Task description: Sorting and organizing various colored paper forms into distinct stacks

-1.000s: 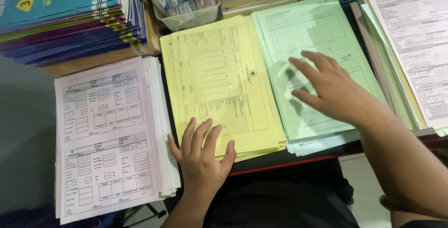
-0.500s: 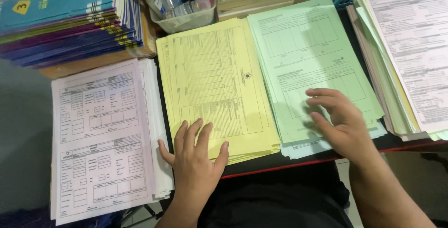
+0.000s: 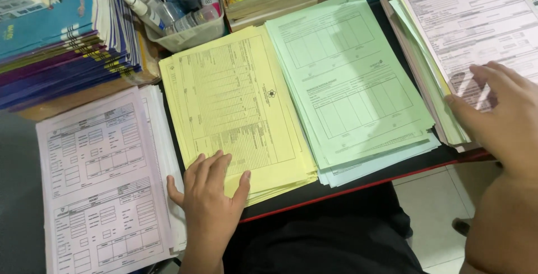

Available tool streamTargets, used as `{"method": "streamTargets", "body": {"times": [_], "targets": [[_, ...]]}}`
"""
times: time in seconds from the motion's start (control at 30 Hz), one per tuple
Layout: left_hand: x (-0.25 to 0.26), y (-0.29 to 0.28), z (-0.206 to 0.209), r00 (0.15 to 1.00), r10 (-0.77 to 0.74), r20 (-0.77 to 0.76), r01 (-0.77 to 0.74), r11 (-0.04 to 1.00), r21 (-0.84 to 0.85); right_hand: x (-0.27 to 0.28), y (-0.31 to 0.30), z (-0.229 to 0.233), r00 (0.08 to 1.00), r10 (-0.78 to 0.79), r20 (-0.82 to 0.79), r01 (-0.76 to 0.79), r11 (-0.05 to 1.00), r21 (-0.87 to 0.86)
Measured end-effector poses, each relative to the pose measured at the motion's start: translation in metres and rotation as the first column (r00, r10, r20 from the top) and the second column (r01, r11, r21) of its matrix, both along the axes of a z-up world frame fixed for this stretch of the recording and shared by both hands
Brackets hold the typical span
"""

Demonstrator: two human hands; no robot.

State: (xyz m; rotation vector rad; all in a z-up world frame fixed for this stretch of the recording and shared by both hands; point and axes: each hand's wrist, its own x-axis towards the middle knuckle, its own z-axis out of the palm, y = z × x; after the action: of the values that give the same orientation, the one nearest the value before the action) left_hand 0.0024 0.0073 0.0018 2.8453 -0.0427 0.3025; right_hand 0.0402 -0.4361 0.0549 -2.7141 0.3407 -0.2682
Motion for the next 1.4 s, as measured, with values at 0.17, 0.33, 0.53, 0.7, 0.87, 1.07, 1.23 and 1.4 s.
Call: {"method": "streamTargets", "body": {"times": [0.17, 0.33, 0.53, 0.7, 0.87, 1.07, 1.23, 1.4], "targets": [[0.000, -0.001, 0.004, 1.000, 0.002, -0.017, -0.002, 1.000, 0.010, 0.001, -0.010, -0.006, 0.998, 0.064, 0.017, -0.063, 0.996, -0.062], [0.000, 0.000, 0.004, 1.000, -0.004, -0.027, 0.005, 1.000, 0.019, 0.002, -0.024, -0.016, 1.000, 0.006, 0.022, -0.006, 1.000, 0.026], [0.000, 0.001, 0.007, 0.999, -0.012, -0.047, 0.011, 1.000, -0.003, 0.002, -0.026, -0.015, 0.997, 0.031, 0.076, -0.043, 0.984, 0.172], [-0.001, 0.000, 0.006, 1.000, -0.009, -0.026, 0.009, 1.000, -0.003, -0.001, -0.062, -0.045, 0.999, 0.026, 0.046, -0.038, 0.959, 0.280], [0.000, 0.000, 0.008, 1.000, -0.005, -0.016, 0.005, 1.000, 0.006, -0.022, -0.073, -0.062, 0.992, -0.123, 0.029, 0.102, 0.915, 0.390], [0.003, 0.004, 0.018, 0.992, 0.005, -0.126, -0.019, 0.994, -0.105, -0.043, -0.052, -0.073, 0.927, 0.149, 0.345, -0.247, 0.933, 0.260], [0.008, 0.007, 0.029, 0.949, -0.020, -0.315, -0.023, 0.991, -0.132, -0.044, 0.045, -0.052, 0.617, 0.588, 0.522, -0.400, 0.806, -0.435], [0.007, 0.001, 0.057, 0.948, -0.108, -0.300, 0.018, 0.957, -0.289, -0.045, 0.160, -0.024, 0.552, 0.713, 0.432, -0.708, 0.675, -0.208]]}}
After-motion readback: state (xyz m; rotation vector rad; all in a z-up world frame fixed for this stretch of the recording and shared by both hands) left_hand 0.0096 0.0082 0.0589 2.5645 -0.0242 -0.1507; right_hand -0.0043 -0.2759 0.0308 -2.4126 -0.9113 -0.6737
